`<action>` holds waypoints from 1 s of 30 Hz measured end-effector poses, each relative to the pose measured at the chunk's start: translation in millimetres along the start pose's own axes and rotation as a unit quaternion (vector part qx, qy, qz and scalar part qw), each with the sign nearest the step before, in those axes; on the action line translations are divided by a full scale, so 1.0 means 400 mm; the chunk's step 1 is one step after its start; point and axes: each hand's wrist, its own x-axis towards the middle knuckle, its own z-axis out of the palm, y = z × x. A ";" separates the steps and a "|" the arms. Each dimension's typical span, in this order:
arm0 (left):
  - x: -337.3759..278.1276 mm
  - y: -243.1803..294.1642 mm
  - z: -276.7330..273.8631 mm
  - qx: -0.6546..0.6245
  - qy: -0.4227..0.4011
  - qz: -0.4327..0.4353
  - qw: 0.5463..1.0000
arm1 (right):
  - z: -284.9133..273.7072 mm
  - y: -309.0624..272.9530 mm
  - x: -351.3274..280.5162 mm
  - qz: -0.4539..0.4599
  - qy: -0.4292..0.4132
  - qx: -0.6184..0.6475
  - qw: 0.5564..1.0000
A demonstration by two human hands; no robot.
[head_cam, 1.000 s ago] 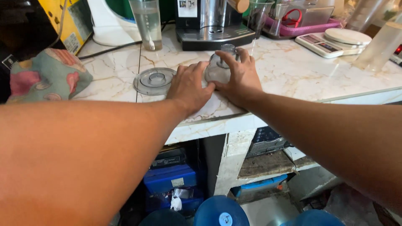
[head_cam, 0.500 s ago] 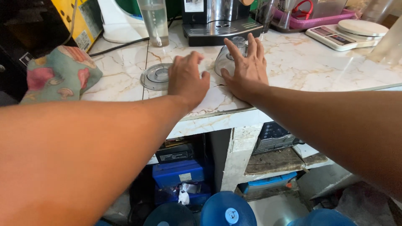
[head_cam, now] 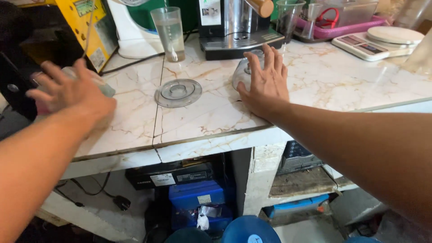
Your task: The person is seen folding a cleaning towel and then using it to wipe down and clean the parts of a coffee grinder.
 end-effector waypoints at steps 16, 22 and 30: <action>-0.016 0.126 -0.037 -0.724 -0.027 -0.018 0.689 | -0.020 -0.022 -0.014 -0.042 0.025 0.020 0.999; -0.161 0.325 -0.078 -0.848 -0.290 0.074 0.437 | -0.060 -0.156 0.015 0.039 -0.077 0.606 0.791; -0.217 0.270 -0.142 -0.835 -0.360 0.040 0.414 | -0.159 -0.100 0.037 0.152 -0.233 0.752 0.598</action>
